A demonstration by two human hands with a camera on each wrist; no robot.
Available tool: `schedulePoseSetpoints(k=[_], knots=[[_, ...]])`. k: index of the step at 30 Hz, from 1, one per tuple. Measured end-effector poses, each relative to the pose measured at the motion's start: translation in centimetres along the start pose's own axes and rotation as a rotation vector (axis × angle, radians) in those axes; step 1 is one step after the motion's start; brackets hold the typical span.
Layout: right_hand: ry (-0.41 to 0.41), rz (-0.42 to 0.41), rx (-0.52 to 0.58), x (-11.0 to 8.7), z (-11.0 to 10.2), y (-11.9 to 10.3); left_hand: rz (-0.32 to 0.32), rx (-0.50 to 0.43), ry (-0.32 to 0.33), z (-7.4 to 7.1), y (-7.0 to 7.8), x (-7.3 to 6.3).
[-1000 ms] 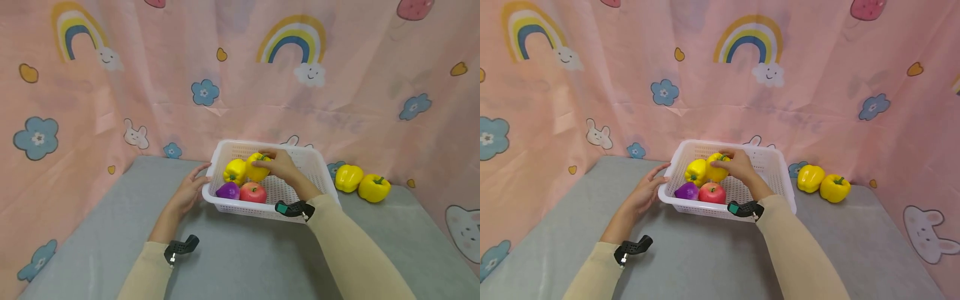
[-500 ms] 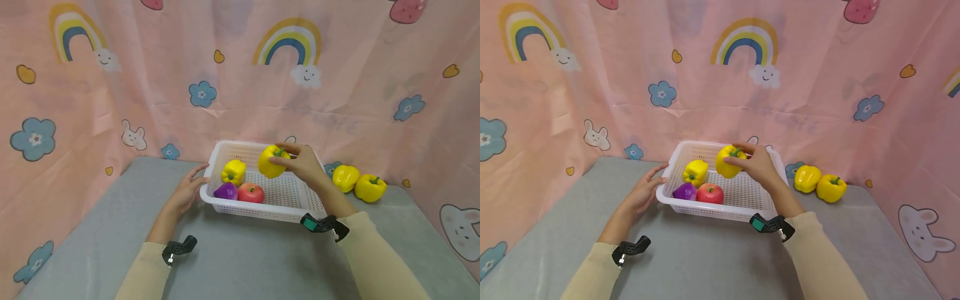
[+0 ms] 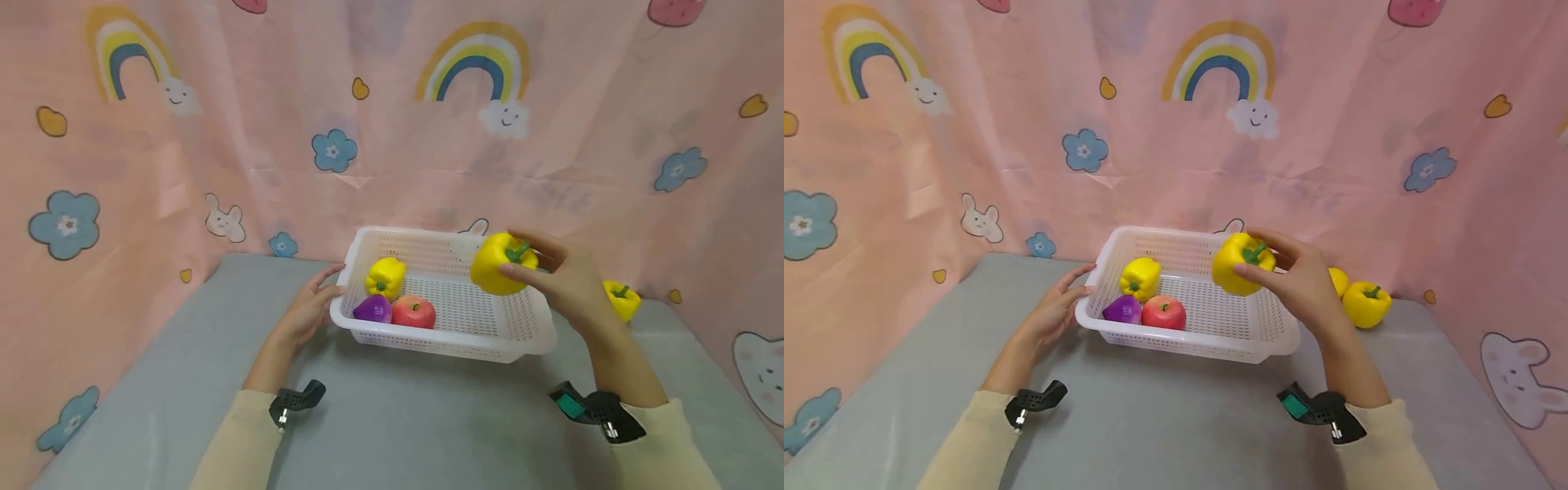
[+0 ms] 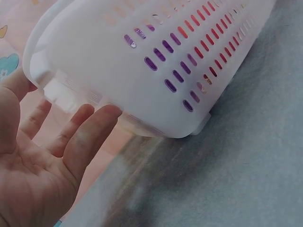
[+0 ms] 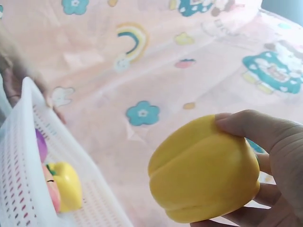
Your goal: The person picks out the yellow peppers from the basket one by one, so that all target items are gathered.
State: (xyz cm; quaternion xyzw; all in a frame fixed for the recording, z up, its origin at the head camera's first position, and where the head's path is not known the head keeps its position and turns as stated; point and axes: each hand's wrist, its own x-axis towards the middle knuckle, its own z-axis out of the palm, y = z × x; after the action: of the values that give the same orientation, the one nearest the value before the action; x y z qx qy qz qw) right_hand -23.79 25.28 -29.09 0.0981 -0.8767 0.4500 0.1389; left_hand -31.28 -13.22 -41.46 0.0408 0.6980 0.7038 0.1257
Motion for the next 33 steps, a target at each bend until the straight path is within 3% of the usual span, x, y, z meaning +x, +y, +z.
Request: schedulePoseSetpoints(k=[8,14,16,24,33], knots=[[0.143,-0.070,0.076,-2.0,-2.0,1.8,0.015,0.004,0.005,0.3,0.1,0.1],[0.203,-0.139,0.391,-2.7,-2.5,3.3,0.014,-0.001,0.007,0.0,0.1,0.2],[0.223,-0.147,0.452,-2.7,-2.6,3.6,0.005,-0.002,0.003,0.0,0.1,0.2],[0.217,-0.107,0.410,-2.8,-3.0,4.3,0.024,0.015,0.013,0.0,0.3,0.2],[0.201,-0.065,0.192,-2.7,-3.7,5.3,0.010,0.009,0.005,0.1,-0.1,0.2]])
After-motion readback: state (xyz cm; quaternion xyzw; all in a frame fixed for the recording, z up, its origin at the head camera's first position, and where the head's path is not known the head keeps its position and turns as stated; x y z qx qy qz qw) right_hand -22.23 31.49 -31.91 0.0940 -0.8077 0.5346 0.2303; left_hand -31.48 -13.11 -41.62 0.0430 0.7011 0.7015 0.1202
